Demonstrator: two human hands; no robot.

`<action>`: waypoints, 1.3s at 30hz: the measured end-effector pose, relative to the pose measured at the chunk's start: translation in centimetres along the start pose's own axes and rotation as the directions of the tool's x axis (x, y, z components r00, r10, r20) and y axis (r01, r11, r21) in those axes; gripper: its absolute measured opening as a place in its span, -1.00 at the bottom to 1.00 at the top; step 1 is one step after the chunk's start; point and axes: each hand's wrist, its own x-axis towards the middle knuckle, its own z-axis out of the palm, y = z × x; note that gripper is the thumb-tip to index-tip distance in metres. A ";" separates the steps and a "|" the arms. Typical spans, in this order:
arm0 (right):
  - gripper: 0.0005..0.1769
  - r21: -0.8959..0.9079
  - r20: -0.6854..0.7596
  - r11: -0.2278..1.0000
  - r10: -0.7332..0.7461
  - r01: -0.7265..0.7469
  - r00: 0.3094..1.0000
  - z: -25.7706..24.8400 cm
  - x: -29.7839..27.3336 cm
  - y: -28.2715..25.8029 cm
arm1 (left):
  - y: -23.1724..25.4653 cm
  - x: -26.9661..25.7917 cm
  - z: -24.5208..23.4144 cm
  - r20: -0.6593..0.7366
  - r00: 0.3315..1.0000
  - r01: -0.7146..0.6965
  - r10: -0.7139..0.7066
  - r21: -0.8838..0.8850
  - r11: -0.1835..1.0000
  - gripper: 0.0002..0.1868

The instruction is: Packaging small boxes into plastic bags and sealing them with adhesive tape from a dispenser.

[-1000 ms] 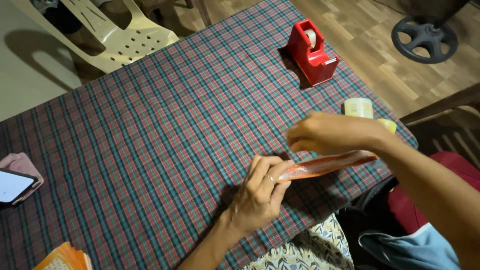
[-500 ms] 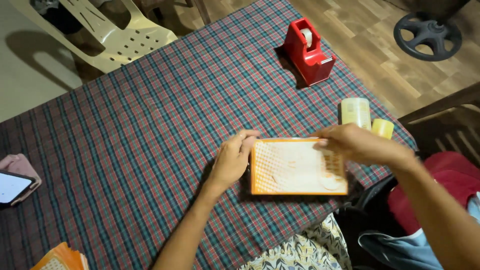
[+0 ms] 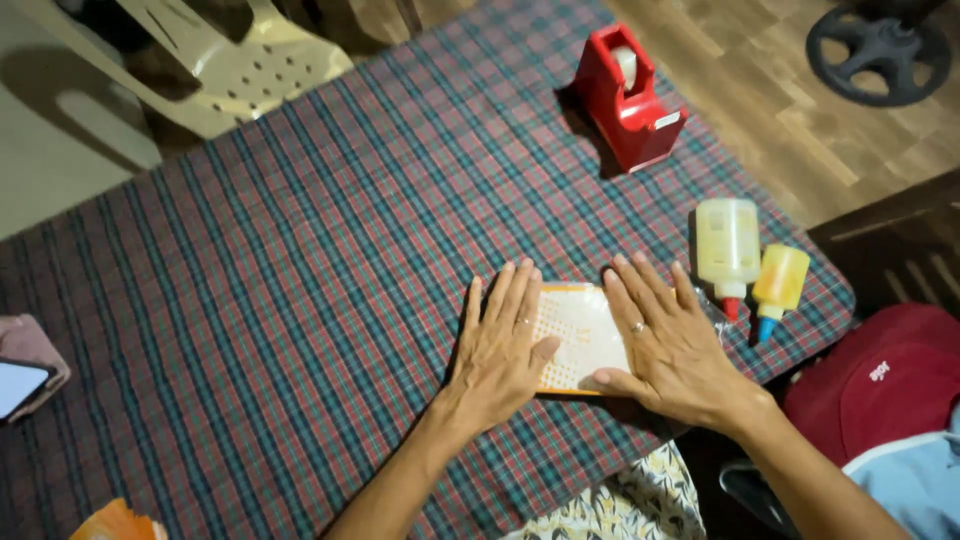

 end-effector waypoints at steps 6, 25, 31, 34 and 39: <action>0.36 0.023 -0.037 1.000 0.000 0.001 0.999 0.1 0.2 0.2 | -0.4 0.2 0.1 0.008 1.000 -0.005 0.004 0.014 1.000 -0.24; -0.68 0.336 -0.416 0.790 0.613 -0.513 0.672 -1.7 -7.2 -1.5 | 2.3 6.4 -1.2 0.060 0.997 -0.062 0.054 0.136 0.989 -0.30; -0.44 0.246 -0.215 0.686 0.728 -0.685 0.651 0.1 -8.7 -3.8 | 5.3 12.3 1.0 0.438 0.899 0.030 0.000 -0.060 0.998 -0.31; -0.41 0.301 -0.191 0.682 0.728 -0.667 0.658 0.8 -8.9 -4.3 | 6.1 13.8 1.1 0.574 0.819 0.063 -0.018 -0.060 0.996 -0.36; -0.50 0.500 -0.197 0.684 0.687 -0.531 0.699 0.0 -8.4 -4.3 | 5.1 14.1 0.0 0.636 0.767 0.031 0.090 -0.177 0.984 -0.42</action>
